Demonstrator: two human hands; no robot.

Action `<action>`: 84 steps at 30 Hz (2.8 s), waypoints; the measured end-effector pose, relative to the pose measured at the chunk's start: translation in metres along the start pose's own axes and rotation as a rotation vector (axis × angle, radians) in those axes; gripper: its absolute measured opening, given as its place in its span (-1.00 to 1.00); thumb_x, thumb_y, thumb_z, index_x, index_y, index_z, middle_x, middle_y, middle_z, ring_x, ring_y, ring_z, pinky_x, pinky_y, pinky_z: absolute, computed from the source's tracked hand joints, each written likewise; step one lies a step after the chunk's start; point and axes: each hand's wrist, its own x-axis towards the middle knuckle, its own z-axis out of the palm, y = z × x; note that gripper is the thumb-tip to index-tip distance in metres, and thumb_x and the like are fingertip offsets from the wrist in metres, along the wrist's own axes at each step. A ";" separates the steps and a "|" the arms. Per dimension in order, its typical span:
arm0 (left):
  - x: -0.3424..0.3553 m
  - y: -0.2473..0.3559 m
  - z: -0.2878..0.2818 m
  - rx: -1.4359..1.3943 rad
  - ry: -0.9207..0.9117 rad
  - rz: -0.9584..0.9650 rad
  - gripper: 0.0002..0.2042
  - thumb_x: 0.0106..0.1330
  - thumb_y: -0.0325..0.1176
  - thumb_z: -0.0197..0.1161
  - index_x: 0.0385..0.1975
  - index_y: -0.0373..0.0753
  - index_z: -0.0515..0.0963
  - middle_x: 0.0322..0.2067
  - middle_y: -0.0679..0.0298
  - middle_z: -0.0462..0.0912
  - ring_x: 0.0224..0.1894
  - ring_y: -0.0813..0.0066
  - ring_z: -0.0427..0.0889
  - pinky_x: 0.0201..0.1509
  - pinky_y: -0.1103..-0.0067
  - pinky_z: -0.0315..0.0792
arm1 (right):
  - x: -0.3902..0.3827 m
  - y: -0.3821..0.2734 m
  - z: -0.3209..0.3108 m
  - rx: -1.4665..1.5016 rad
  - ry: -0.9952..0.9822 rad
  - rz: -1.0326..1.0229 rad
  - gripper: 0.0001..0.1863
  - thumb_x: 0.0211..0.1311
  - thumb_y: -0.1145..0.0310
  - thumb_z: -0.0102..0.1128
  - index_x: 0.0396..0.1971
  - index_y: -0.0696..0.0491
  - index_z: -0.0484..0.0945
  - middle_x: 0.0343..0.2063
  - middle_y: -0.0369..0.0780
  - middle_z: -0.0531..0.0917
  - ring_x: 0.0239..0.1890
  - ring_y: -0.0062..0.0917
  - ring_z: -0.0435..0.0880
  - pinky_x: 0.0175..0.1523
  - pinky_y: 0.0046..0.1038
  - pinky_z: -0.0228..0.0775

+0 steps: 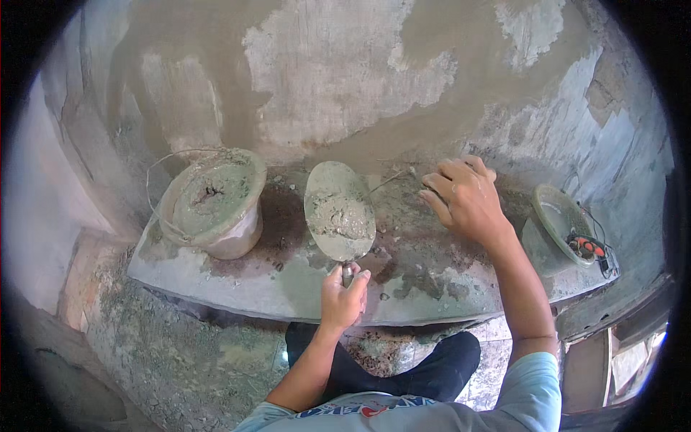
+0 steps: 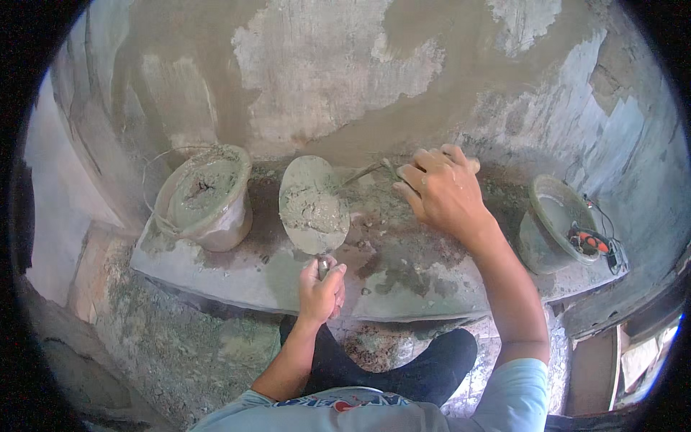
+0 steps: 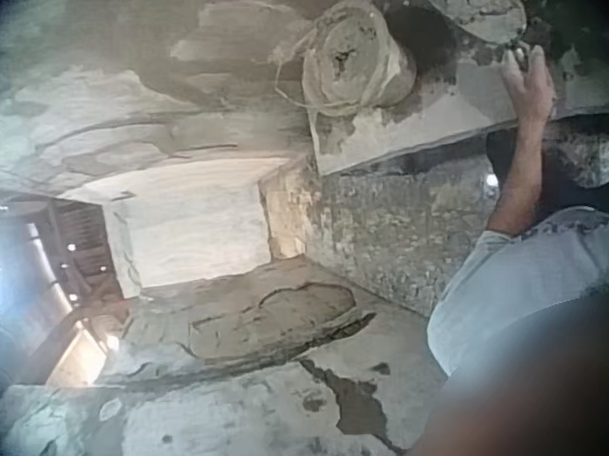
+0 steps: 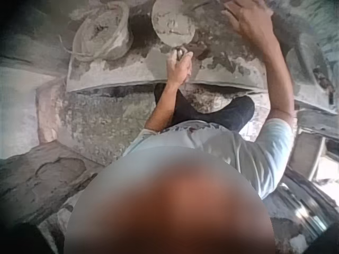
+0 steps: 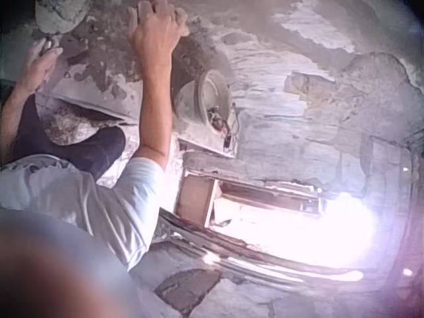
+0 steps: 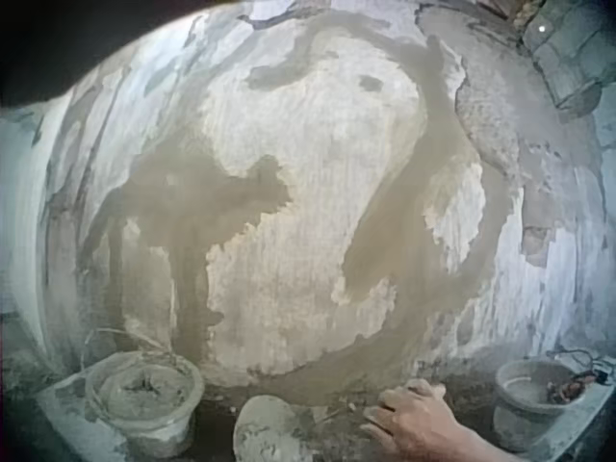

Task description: The person applies cement mixture to an unfinished wall using a trowel.

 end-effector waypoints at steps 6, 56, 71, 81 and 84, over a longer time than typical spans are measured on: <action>0.000 -0.004 -0.003 0.176 -0.066 0.050 -0.85 0.36 -0.38 0.25 -0.30 -0.27 0.42 -0.72 0.42 0.43 -0.75 0.71 0.37 -0.72 0.65 0.21 | 0.008 -0.002 0.011 -0.044 0.138 0.074 -0.78 0.16 0.23 0.33 -0.24 0.00 0.70 -0.34 -0.28 0.61 -0.21 -0.37 0.61 0.06 -0.32 0.33; 0.001 0.003 0.005 0.083 -0.014 -0.016 -0.86 0.35 -0.43 0.22 -0.36 -0.26 0.38 -0.74 0.38 0.40 -0.80 0.67 0.34 -0.75 0.62 0.20 | -0.040 0.188 0.145 0.435 0.030 0.758 -0.59 0.42 0.10 -0.01 -0.25 0.13 0.69 -0.31 0.03 0.71 -0.14 -0.01 0.66 0.01 -0.15 0.45; 0.001 0.001 0.007 0.064 -0.019 0.035 -0.86 0.35 -0.45 0.21 -0.37 -0.27 0.37 -0.73 0.38 0.40 -0.79 0.67 0.35 -0.75 0.62 0.21 | -0.060 0.197 0.128 0.299 0.175 0.848 -0.57 0.43 0.07 0.02 -0.27 0.14 0.67 -0.32 0.09 0.68 -0.16 0.07 0.64 -0.08 -0.07 0.45; 0.001 -0.001 0.006 0.050 -0.023 0.030 -0.86 0.35 -0.46 0.22 -0.38 -0.25 0.36 -0.72 0.41 0.38 -0.78 0.68 0.33 -0.74 0.64 0.20 | -0.031 0.195 0.134 0.226 0.184 0.764 -0.57 0.40 0.07 0.07 -0.31 0.20 0.63 -0.40 0.10 0.64 -0.25 0.11 0.61 -0.14 -0.07 0.44; 0.001 -0.001 0.006 0.024 -0.012 0.010 -0.85 0.35 -0.46 0.22 -0.39 -0.25 0.36 -0.72 0.41 0.38 -0.77 0.68 0.35 -0.74 0.64 0.21 | -0.056 0.195 0.143 0.283 0.188 0.784 -0.57 0.38 0.08 0.09 -0.33 0.20 0.65 -0.41 0.11 0.64 -0.28 0.10 0.62 -0.15 -0.10 0.44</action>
